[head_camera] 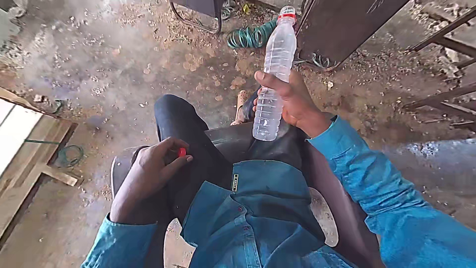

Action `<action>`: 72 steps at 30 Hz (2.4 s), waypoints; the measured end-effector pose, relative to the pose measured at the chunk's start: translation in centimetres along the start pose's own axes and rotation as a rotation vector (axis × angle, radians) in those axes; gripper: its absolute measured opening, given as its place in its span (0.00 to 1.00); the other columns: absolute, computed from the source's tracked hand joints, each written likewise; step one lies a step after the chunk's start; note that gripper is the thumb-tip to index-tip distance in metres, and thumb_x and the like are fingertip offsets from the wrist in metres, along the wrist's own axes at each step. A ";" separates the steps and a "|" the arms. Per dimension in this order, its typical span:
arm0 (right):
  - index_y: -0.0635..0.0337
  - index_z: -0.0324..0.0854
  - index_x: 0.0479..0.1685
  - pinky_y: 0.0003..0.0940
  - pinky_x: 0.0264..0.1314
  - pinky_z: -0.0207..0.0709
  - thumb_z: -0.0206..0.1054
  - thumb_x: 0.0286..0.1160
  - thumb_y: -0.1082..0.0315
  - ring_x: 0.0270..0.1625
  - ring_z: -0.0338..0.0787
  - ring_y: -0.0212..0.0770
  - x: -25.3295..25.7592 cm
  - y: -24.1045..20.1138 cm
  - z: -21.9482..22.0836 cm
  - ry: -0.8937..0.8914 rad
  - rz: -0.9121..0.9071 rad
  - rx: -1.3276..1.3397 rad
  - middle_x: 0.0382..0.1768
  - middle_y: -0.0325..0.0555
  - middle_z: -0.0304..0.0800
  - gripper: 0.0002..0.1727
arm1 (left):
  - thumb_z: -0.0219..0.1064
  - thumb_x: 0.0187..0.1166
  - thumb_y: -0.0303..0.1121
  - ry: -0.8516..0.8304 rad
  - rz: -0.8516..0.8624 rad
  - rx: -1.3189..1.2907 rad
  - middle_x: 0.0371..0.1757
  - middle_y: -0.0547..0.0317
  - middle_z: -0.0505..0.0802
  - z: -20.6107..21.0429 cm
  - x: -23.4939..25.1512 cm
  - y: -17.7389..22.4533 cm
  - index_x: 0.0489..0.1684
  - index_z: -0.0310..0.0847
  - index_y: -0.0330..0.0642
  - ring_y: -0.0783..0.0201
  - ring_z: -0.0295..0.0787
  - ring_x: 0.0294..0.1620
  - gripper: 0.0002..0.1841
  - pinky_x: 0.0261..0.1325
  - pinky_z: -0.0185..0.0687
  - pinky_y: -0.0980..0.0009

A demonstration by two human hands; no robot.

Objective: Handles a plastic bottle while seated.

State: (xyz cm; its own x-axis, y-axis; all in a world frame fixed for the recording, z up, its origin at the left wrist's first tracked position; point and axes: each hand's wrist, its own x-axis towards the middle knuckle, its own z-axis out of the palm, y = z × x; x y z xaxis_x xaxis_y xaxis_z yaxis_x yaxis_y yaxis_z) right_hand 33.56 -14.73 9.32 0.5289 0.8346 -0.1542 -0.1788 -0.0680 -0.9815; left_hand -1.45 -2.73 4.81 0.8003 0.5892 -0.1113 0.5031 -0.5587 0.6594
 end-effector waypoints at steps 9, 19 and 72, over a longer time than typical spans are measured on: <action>0.64 0.75 0.66 0.55 0.45 0.95 0.78 0.73 0.57 0.39 0.96 0.54 -0.4 -0.3 0.4 -0.007 -0.035 -0.003 0.41 0.56 0.92 0.28 | 0.72 0.78 0.51 -0.014 0.016 0.012 0.43 0.67 0.95 0.1 0.2 -0.1 0.58 0.85 0.55 0.70 0.94 0.40 0.17 0.49 0.92 0.58; 0.66 0.72 0.66 0.49 0.45 0.94 0.75 0.72 0.61 0.38 0.96 0.52 -1.9 -1.0 0.9 -0.164 -0.121 0.102 0.39 0.57 0.92 0.28 | 0.73 0.78 0.50 -0.015 0.063 0.052 0.41 0.69 0.94 0.0 0.7 -0.2 0.55 0.87 0.56 0.69 0.92 0.38 0.15 0.46 0.90 0.55; 0.58 0.87 0.61 0.63 0.49 0.77 0.85 0.48 0.44 0.48 0.91 0.58 -3.0 2.5 2.5 -0.284 -0.927 -1.281 0.46 0.56 0.91 0.38 | 0.75 0.72 0.21 0.407 0.220 -0.788 0.59 0.46 0.94 -0.4 0.4 3.2 0.67 0.83 0.30 0.55 0.96 0.53 0.22 0.60 0.94 0.61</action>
State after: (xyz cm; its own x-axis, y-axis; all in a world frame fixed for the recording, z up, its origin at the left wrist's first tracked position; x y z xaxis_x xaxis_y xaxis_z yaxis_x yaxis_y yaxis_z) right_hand 29.39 -16.05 7.65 -0.1358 0.9061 0.4007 0.9562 0.2257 -0.1863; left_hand 0.36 -4.07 7.16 0.5994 0.7606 0.2493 -0.1357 -0.2104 0.9681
